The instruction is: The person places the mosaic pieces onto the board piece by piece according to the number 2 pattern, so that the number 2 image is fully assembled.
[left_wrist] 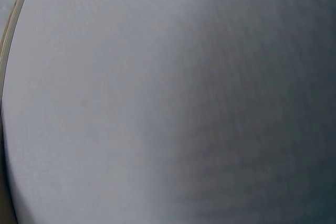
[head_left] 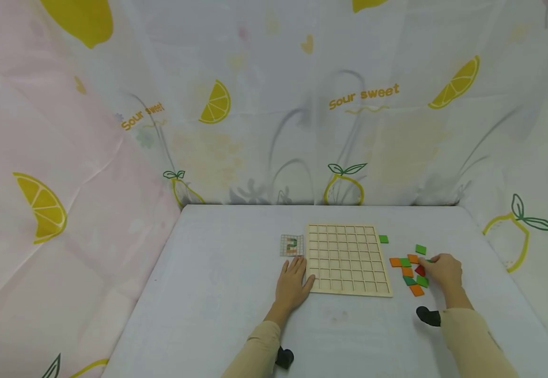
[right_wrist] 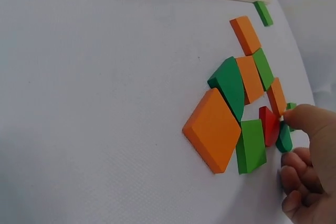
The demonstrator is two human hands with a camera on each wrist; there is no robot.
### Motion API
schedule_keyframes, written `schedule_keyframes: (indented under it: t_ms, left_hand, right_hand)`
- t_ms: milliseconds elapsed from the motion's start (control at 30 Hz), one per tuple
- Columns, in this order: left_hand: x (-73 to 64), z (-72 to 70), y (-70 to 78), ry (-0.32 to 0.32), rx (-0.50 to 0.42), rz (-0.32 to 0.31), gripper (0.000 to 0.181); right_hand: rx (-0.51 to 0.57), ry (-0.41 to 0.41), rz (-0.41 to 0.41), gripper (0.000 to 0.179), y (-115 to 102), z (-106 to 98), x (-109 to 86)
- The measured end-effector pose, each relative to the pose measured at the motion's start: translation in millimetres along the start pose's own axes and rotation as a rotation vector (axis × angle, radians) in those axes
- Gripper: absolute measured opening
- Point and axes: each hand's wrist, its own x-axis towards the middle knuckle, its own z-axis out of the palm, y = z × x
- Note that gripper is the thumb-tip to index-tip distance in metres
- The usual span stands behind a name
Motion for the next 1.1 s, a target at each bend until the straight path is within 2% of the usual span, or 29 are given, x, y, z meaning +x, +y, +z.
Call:
schedule_keyframes:
  t_ms: [100,300,433,600,733,933,1100]
  left_hand:
    - [0.4,-0.2,0.3,0.000,0.003,0.002,0.054]
    - [0.5,1.3,0.0,-0.011,0.003,-0.005,0.055]
    - [0.4,2.5,-0.7,-0.010,-0.001,-0.006,0.055]
    - [0.4,2.5,-0.8,0.001,-0.009,0.000,0.055]
    - [0.2,1.9,-0.6,0.001,-0.003,0.000,0.055]
    - [0.6,1.9,-1.1,0.002,-0.001,-0.003,0.055]
    - [0.4,2.2,-1.3,0.007,-0.008,0.001,0.054]
  right_hand:
    - [0.000,-0.001,-0.056,0.051,1.8,-1.0,-0.6]
    - [-0.004,-0.030,-0.255,0.041,12.9,-4.5,-0.7]
    - [-0.006,0.006,-0.331,0.036,20.5,-2.6,-0.6]
    - [-0.006,0.050,-0.368,0.036,25.4,1.0,-4.3]
    - [0.015,0.098,-0.343,0.038,26.6,5.7,-9.5]
    - [0.079,0.124,-0.176,0.052,21.3,14.7,-15.6]
    - [0.073,0.137,-0.111,0.051,16.3,17.3,-16.7]
